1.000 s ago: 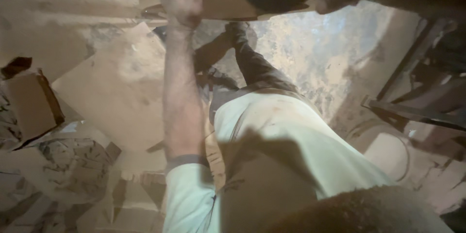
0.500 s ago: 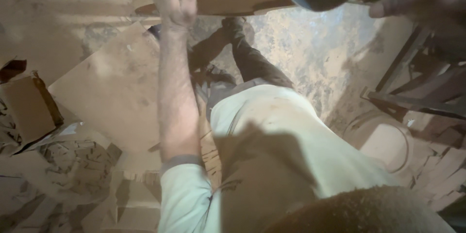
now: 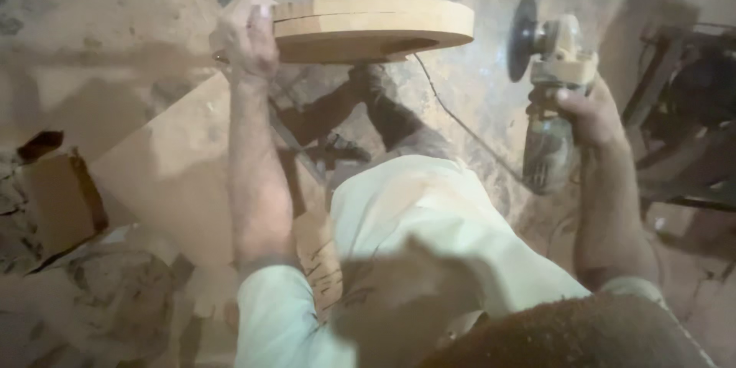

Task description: The person sands shaped wooden workpieces, including a long board and curved guitar-body-like panels, using a handheld angle grinder with a sanding disc. They hold each piece against their body or a stand, rotate it to reach different edges, and grind the surfaces and edges, moving between several pieces.

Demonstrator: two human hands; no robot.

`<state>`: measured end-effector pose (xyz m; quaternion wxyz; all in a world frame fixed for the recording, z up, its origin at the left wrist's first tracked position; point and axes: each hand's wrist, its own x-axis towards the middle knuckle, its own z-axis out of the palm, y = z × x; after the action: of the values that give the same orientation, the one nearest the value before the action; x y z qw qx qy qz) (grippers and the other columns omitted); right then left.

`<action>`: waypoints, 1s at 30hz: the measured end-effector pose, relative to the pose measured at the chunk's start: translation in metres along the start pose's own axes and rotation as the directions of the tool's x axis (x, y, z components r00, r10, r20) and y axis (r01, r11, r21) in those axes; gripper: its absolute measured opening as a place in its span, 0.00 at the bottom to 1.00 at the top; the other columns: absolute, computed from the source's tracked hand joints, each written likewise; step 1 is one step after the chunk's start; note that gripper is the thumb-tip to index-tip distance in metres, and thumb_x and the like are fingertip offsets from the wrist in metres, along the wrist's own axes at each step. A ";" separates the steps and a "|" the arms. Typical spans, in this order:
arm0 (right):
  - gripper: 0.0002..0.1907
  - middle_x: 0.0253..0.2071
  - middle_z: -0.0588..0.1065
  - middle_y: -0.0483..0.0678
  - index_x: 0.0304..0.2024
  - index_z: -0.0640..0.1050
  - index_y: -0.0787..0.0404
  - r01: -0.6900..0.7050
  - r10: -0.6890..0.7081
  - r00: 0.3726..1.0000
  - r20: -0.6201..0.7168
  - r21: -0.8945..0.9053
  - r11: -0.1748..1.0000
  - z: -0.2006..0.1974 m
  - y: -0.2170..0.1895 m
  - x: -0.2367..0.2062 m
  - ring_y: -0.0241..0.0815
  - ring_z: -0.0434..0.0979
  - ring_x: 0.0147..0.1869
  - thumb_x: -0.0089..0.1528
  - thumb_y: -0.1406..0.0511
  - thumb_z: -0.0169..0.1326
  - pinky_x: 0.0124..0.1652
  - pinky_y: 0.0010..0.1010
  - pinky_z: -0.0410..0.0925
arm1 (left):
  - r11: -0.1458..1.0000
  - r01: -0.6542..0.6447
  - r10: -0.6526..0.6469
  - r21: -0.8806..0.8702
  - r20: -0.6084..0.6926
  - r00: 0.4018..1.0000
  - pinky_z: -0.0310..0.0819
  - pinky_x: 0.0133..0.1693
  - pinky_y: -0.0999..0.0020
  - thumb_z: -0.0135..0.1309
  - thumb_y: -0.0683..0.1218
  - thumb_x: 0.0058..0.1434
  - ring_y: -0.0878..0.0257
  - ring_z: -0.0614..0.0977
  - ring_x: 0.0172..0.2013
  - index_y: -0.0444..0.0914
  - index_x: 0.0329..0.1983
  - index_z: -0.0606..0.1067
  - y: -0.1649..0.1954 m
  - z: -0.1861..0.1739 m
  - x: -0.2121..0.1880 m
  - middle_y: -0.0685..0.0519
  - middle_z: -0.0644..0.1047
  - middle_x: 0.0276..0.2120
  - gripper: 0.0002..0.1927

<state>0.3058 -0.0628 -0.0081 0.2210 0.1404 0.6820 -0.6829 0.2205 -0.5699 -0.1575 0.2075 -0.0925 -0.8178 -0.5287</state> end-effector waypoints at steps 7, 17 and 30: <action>0.32 0.46 0.78 0.58 0.63 0.70 0.67 -0.015 -0.056 0.988 0.145 0.450 0.893 -0.077 0.057 -0.001 0.52 0.81 0.46 0.62 0.58 0.64 0.49 0.43 0.77 | 0.959 0.256 -0.249 -0.118 0.068 0.966 0.71 0.40 0.64 0.41 0.48 0.75 0.57 0.75 0.33 0.33 0.37 0.75 0.024 -0.033 -0.002 0.48 0.75 0.33 0.17; 0.37 0.55 0.76 0.61 0.71 0.68 0.63 -0.258 0.104 0.949 0.296 0.549 0.795 -0.194 0.048 0.178 0.60 0.78 0.54 0.69 0.47 0.57 0.53 0.52 0.73 | 0.585 0.635 -0.352 0.504 -0.548 0.759 0.58 0.68 0.47 0.74 0.53 0.46 0.32 0.61 0.67 0.38 0.60 0.68 0.184 0.085 -0.022 0.26 0.56 0.67 0.41; 0.44 0.52 0.73 0.62 0.68 0.64 0.68 -0.383 0.010 0.775 0.632 0.458 0.802 -0.152 -0.076 0.321 0.56 0.75 0.52 0.66 0.43 0.61 0.55 0.49 0.72 | 0.704 0.703 -0.566 0.099 -0.521 0.639 0.68 0.70 0.56 0.59 0.41 0.50 0.43 0.70 0.71 0.37 0.81 0.45 0.203 0.020 -0.055 0.36 0.63 0.72 0.56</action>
<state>-0.0248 0.0506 -0.1052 0.4475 0.0493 0.3235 -0.8323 0.3405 -0.4624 -0.0211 0.2016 0.3615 -0.7933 -0.4465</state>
